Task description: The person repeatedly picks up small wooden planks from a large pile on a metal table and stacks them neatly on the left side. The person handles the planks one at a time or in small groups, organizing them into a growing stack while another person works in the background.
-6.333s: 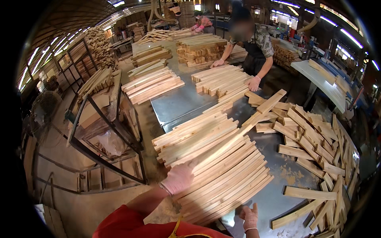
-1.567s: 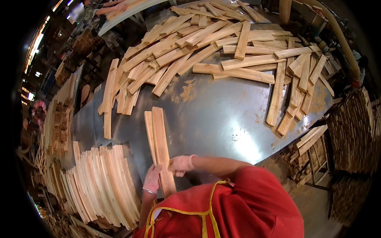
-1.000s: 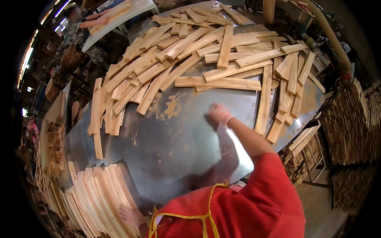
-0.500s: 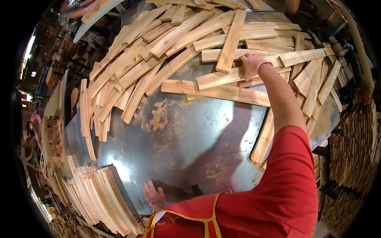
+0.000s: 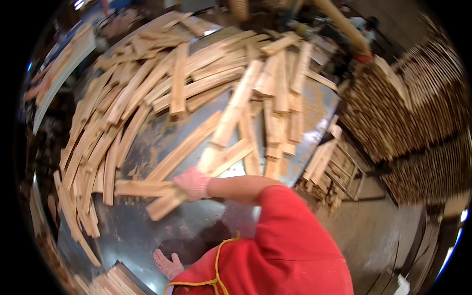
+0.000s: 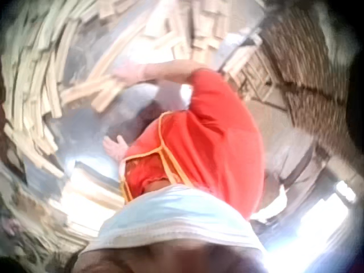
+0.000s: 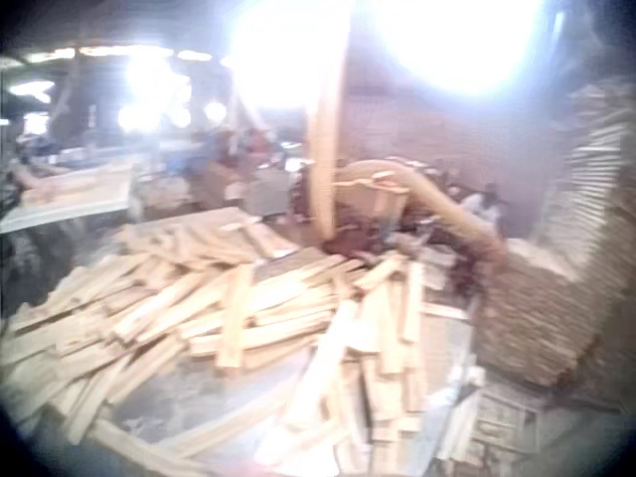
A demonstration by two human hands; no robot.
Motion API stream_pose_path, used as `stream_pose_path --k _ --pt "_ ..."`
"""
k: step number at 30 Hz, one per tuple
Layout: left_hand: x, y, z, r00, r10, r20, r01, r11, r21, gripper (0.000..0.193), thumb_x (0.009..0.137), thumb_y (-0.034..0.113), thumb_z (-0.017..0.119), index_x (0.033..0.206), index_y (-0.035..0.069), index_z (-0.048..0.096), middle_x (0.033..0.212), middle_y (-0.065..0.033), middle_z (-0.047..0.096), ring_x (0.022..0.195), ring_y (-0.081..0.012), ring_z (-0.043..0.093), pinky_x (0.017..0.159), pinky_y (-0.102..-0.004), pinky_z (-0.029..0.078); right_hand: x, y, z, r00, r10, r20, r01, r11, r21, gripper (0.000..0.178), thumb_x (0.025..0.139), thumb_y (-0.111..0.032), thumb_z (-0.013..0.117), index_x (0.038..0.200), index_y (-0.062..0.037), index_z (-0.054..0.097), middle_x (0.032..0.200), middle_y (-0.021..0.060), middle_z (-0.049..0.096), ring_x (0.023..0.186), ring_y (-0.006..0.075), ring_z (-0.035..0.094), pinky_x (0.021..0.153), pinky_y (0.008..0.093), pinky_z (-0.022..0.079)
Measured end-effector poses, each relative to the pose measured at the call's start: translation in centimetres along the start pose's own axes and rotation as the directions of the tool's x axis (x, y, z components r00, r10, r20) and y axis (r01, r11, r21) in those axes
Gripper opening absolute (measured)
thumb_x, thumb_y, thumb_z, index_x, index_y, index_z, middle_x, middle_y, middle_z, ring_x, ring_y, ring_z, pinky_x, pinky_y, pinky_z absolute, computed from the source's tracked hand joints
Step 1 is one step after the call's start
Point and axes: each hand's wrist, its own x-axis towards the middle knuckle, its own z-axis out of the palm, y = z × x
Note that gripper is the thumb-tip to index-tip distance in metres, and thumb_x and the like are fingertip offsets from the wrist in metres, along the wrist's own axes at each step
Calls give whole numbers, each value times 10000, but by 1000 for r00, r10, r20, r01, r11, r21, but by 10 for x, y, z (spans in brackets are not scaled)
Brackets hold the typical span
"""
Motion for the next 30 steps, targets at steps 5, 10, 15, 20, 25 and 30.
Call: stream_pose_path --k 5,10,15,20,25,30 --pt "25 41 -54 975 214 60 -129 765 -631 841 913 206 757 1642 56 366 1606 -234 448 1481 -424 438 1224 -465 398 8 -115 -72 983 84 162 -124 958 258 541 832 -437 754 1136 5 685 1029 213 768 1020 396 752 903 494 578" --pt "29 16 -63 996 -16 88 87 388 -918 759 929 134 734 1607 22 411 1526 -195 510 1365 -319 562 1125 -420 493 -1 -239 -7 996 89 -31 -38 685 727 732 861 -617 739 1224 5 611 1103 286 738 1088 458 711 959 496 557" --pt "-14 -64 -74 977 -85 194 211 318 -924 644 940 58 664 1548 -16 464 1292 -123 651 1192 -243 668 1032 -363 553 -31 -244 50 1000 -20 -21 29 634 772 821 888 -566 680 1493 -39 511 1394 258 657 1324 425 610 1125 454 470" --pt "-77 -196 -59 950 -298 -94 302 953 33 800 930 200 682 1646 41 364 1677 -175 415 1529 -399 393 1286 -461 308 -75 -140 48 967 256 -16 -183 733 656 550 917 -427 677 1353 -93 638 1235 207 731 1180 388 691 1009 453 545" --pt "-97 -232 -101 826 -557 -88 534 721 441 916 954 310 685 1714 108 215 1743 -151 315 1605 -400 276 1319 -471 243 -84 -1 20 907 303 -294 -207 926 315 394 916 -203 690 1301 -128 654 1250 192 726 1092 405 720 928 458 573" --pt "-43 -184 -86 894 -436 -107 439 803 402 901 963 364 683 1708 100 251 1746 -150 322 1615 -367 282 1317 -511 234 -49 66 -43 985 122 -124 -133 988 -83 503 898 -89 627 1399 -115 588 1424 192 654 1180 354 706 1036 476 526"
